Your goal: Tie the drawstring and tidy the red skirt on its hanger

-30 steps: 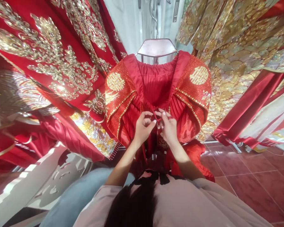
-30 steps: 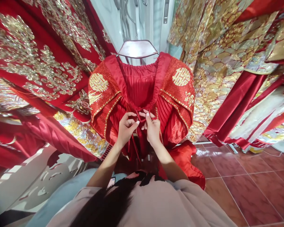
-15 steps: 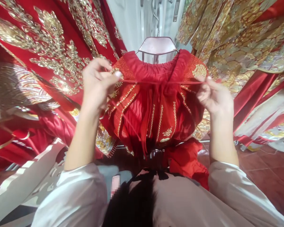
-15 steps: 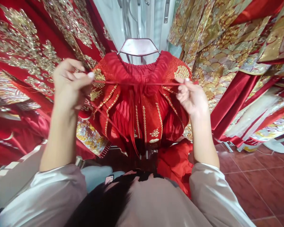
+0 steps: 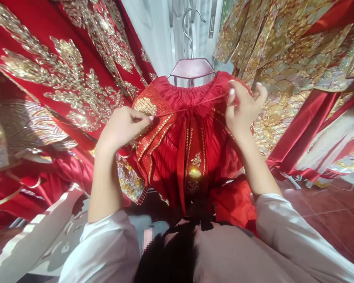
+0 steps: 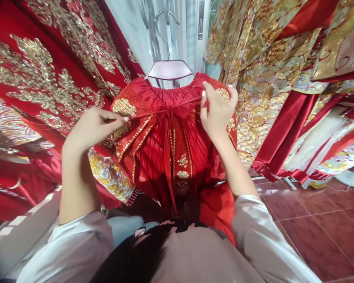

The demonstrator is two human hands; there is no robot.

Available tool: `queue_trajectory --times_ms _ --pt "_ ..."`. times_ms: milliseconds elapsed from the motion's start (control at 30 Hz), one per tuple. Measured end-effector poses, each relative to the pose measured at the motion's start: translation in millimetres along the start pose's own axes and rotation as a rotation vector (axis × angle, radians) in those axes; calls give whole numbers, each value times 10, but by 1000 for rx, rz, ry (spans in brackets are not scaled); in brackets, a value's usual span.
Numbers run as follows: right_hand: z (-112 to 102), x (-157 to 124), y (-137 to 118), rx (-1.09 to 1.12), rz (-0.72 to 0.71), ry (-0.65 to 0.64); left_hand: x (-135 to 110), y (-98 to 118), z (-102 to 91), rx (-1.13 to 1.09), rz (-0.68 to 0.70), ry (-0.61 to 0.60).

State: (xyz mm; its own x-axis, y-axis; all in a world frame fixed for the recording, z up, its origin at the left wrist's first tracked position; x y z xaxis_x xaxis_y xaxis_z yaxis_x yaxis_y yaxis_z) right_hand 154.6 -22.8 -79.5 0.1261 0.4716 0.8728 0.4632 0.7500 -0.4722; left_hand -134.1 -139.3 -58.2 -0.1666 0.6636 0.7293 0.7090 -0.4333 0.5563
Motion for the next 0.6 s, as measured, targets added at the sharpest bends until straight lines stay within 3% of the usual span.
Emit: queue_trajectory --times_ms 100,167,267,367,400,467,567,600 --pt "122 -86 28 -180 -22 -140 -48 -15 12 306 25 69" --pt "212 -169 38 -153 3 -177 -22 -23 63 383 20 265" --pt "309 -252 -19 -47 87 -234 108 -88 211 256 -79 526" --pt "367 -229 -144 110 158 -455 278 -153 423 0 -176 643" --pt "383 -205 -189 186 183 -558 322 -154 512 -112 -201 625" --pt "406 -140 -270 363 242 -699 375 -108 736 -359 -254 421" --pt "427 -32 -329 553 304 -634 329 63 1074 -560 -283 -55" --pt "437 -14 -334 569 312 -585 298 118 1149 -579 -265 -155"
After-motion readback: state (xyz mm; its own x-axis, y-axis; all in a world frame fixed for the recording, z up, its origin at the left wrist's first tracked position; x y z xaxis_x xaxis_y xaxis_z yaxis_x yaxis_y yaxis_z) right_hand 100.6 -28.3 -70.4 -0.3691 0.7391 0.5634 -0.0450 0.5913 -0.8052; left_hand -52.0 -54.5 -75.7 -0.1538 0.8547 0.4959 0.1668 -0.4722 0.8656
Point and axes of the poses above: each hand's wrist, its own x-axis towards the middle knuckle, its own z-axis out of the palm, y = z × x, the point moved 3 cm from there along x, towards the middle knuckle, and after that the axes turned 5 degrees about y, right-handed, at the moved point
